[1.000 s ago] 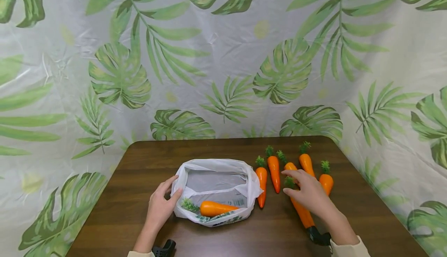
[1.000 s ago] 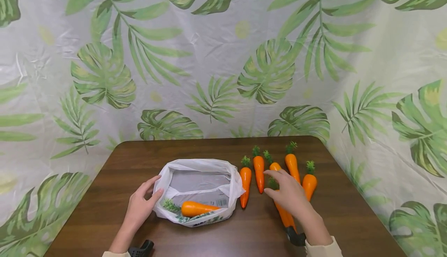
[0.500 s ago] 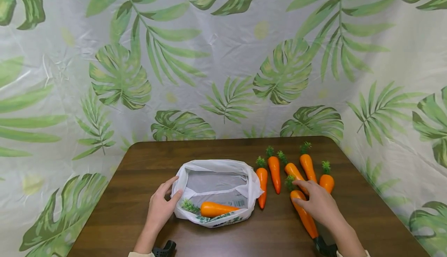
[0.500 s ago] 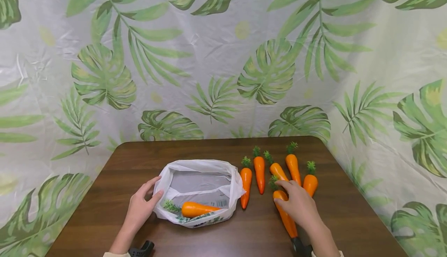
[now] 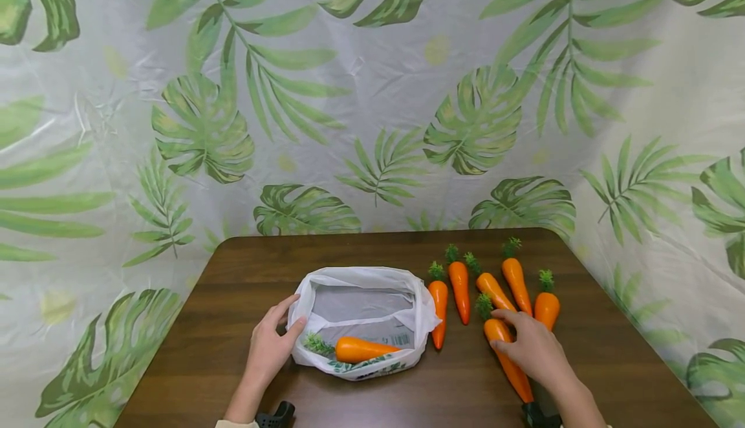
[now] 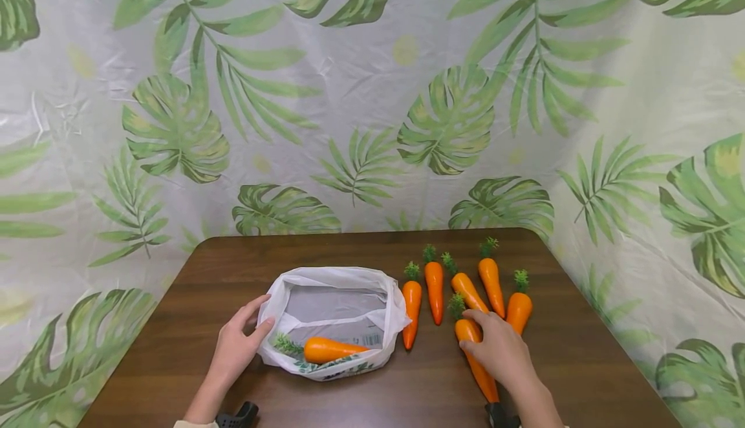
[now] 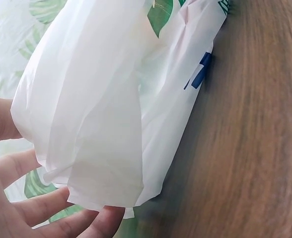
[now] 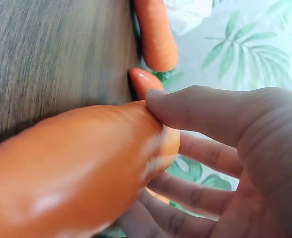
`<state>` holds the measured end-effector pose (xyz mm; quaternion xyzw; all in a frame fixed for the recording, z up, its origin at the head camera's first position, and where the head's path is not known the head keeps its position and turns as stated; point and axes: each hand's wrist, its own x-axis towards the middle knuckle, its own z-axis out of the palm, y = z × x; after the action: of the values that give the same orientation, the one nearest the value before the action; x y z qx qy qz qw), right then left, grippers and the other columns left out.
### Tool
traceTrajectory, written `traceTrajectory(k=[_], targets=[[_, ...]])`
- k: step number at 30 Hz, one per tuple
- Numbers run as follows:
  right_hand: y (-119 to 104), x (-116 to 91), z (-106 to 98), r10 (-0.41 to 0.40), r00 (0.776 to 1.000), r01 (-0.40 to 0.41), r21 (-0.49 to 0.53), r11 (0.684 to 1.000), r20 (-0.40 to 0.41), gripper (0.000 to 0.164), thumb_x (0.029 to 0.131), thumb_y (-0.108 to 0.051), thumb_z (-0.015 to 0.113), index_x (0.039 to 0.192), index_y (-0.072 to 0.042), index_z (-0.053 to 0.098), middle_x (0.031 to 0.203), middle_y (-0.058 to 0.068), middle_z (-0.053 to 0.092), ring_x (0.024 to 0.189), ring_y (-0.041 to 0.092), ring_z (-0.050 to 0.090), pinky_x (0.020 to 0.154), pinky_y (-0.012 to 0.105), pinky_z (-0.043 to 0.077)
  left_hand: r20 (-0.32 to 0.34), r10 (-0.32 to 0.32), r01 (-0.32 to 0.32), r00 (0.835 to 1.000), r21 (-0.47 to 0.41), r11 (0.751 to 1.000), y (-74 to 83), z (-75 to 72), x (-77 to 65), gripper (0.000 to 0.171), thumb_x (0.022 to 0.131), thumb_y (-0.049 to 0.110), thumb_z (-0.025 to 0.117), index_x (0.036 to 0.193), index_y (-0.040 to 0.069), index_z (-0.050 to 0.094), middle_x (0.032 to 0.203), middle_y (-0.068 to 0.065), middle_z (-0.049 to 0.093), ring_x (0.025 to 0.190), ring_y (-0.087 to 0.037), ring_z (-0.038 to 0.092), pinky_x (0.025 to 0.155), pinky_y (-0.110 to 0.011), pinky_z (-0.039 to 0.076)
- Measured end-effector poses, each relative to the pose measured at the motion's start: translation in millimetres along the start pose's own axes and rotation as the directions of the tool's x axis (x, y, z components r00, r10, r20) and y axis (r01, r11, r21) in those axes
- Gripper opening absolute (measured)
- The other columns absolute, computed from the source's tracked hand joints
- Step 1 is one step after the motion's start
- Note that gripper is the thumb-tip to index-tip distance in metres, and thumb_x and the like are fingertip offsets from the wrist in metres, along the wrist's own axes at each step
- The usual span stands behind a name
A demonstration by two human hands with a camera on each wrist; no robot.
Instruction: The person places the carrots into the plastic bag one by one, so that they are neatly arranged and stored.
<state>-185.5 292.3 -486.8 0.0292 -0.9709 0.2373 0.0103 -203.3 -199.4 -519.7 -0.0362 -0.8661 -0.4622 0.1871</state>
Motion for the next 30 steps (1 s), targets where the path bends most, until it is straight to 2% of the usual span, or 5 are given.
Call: traceTrajectory(k=[6,13,19,30], targets=[[0.8,-0.2,3.0,0.029,1.0,-0.029,-0.007,1.0,0.012,0.063,0.079,-0.036,0.084,0.133,-0.012,0.063,0.119,0.02,0.067,0.088,0.031,0.065,0.073,0.054,0.049,0.007,0.005,-0.005,1.0,-0.003,1.0,-1.4,1.2,-0.7,0.047,0.09,0.021,0.077,0.135,0.021,0.064,0.124,-0.005,0.066,0.104,-0.024,0.069,0.092,-0.052,0.047],[-0.1,-1.5,6.4,0.07,0.997,-0.07,0.015,0.997,0.02,0.065,0.078,-0.04,0.084,0.132,-0.011,0.063,0.114,0.018,0.069,0.083,0.028,0.065,0.072,0.052,0.048,0.016,0.016,-0.016,1.0,-0.002,1.0,1.4,-1.1,1.7,0.048,0.09,0.023,0.077,0.136,0.02,0.063,0.122,-0.006,0.066,0.103,-0.024,0.068,0.09,-0.051,0.049],[-0.9,-1.1,5.7,0.071,0.997,-0.071,0.007,0.997,0.02,0.067,0.077,-0.04,0.085,0.133,-0.011,0.062,0.114,0.018,0.069,0.084,0.029,0.065,0.073,0.054,0.048,0.019,0.02,-0.02,1.0,-0.008,1.0,3.2,-1.1,1.7,0.048,0.09,0.023,0.076,0.136,0.018,0.063,0.123,-0.007,0.066,0.103,-0.024,0.068,0.089,-0.052,0.048],[-3.2,-1.4,6.7,0.081,0.996,-0.082,0.03,0.996,0.023,0.066,0.077,-0.038,0.085,0.132,-0.01,0.063,0.109,0.016,0.07,0.071,0.021,0.058,0.059,0.038,0.044,0.004,0.014,-0.014,1.0,0.006,1.0,-0.9,0.0,-0.5,0.049,0.089,0.022,0.077,0.136,0.02,0.063,0.12,-0.004,0.067,0.101,-0.021,0.068,0.088,-0.049,0.049]])
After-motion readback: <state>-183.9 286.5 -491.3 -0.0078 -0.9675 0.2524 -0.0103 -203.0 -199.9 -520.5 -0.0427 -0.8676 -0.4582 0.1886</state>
